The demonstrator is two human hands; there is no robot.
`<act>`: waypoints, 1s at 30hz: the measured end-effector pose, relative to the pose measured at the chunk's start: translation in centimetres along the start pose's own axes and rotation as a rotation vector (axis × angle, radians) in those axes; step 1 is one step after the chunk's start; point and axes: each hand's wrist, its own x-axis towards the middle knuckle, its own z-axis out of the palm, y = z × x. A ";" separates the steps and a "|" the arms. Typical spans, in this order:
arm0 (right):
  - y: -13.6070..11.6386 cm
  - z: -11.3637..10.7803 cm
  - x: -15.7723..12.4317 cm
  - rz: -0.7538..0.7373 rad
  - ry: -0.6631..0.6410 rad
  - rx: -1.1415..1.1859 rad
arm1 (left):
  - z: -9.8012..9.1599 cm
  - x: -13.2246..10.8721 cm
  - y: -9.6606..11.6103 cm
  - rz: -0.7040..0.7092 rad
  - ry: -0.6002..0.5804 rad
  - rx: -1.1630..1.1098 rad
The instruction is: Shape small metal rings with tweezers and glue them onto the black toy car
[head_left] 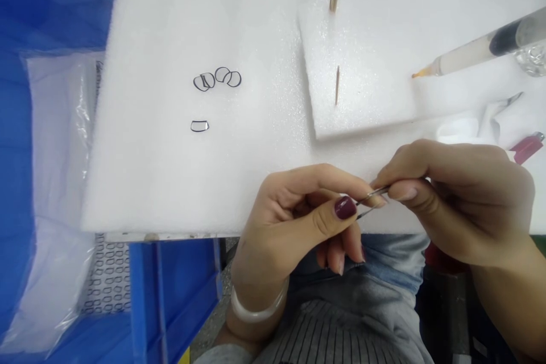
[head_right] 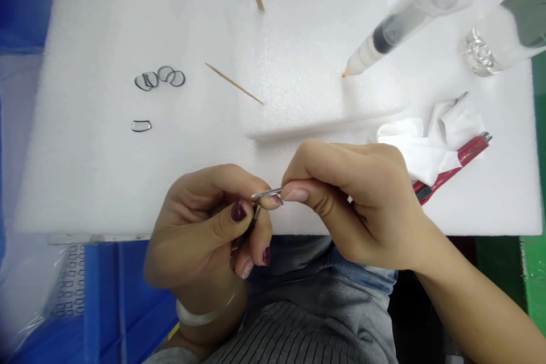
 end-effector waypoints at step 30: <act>0.2 -0.3 -1.0 0.195 0.085 0.089 | 0.5 0.1 0.5 -0.120 0.038 -0.056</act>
